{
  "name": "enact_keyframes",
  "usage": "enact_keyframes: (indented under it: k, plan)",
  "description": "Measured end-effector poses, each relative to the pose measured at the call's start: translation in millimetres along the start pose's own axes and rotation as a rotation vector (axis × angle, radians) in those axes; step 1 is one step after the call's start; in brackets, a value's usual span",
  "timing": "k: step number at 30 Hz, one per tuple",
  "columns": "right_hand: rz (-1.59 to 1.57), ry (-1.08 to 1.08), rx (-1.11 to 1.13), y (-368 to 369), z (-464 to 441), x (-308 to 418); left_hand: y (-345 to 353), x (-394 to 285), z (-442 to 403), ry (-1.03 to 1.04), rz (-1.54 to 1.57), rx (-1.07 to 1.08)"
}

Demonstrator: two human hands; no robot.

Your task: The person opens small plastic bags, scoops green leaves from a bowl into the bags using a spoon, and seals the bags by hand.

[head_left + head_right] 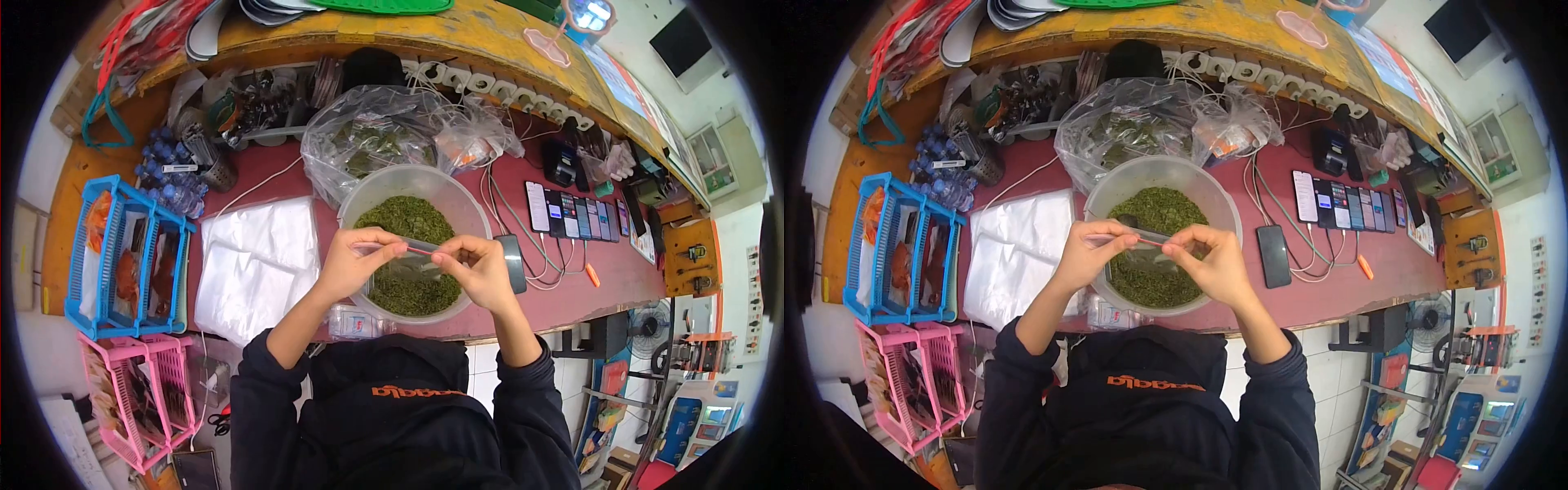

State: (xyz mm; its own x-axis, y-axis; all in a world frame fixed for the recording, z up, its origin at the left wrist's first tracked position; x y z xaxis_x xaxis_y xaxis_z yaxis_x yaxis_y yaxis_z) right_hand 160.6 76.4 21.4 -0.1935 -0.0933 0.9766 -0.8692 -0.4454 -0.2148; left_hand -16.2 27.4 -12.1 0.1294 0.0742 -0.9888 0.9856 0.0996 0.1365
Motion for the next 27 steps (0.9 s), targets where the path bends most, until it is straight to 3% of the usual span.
enact_keyframes:
  k: [6, 8, 12, 14, 16, 17, 19, 21, 22, 24, 26, 27]
  plan:
    - [0.051, -0.145, -0.066, 11, 7, 6, 17, -10, 10, 0.050, -0.084, -0.014]
    - [0.126, -0.262, -0.136, 14, 9, 16, 21, -27, 13, 0.224, -0.219, -0.080]
    - [0.184, -0.341, -0.159, 6, 21, 32, 8, -39, 19, 0.268, -0.197, -0.160]
    - [0.159, -0.316, -0.136, -1, 26, 31, 0, -35, 17, 0.218, -0.136, -0.149]
    - [-0.140, -0.102, -0.100, -1, 25, 10, -6, -28, 14, 0.165, -0.074, -0.135]
    - [-0.139, -0.106, -0.100, -6, 22, 12, -8, -23, 10, 0.132, -0.047, -0.118]
    - [0.010, -0.332, -0.476, -43, 15, 36, -10, -23, 7, 0.107, -0.022, -0.107]
    - [-0.039, -0.732, -1.022, -80, 16, 67, -11, -17, 6, -0.037, 0.214, -0.136]
    - [-0.043, -0.737, -1.025, -82, -1, 71, -10, -16, 6, -0.031, 0.211, -0.134]
    - [0.081, -1.012, -1.033, -73, -17, 86, 5, -1, 9, -0.221, 0.453, -0.003]
    - [0.432, -0.491, -0.575, -43, -69, 62, 11, -3, 10, -0.294, 0.467, -0.008]
    - [0.554, -0.561, -0.491, -23, -73, 55, 12, -2, 10, -0.314, 0.494, -0.001]
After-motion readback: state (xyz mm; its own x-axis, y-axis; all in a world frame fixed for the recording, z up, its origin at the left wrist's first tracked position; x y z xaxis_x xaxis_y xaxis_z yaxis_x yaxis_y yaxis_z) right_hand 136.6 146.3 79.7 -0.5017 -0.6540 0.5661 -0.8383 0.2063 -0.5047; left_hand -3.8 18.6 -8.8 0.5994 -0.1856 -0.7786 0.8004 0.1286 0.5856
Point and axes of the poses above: each hand's wrist, its own z-axis away from the middle knuckle, its own y-axis out of the palm, x = y × z, the point moved 7 cm from there along -z, towards the middle knuckle, and after that the axes turned 6 degrees about -x, right-handed, at the moved point
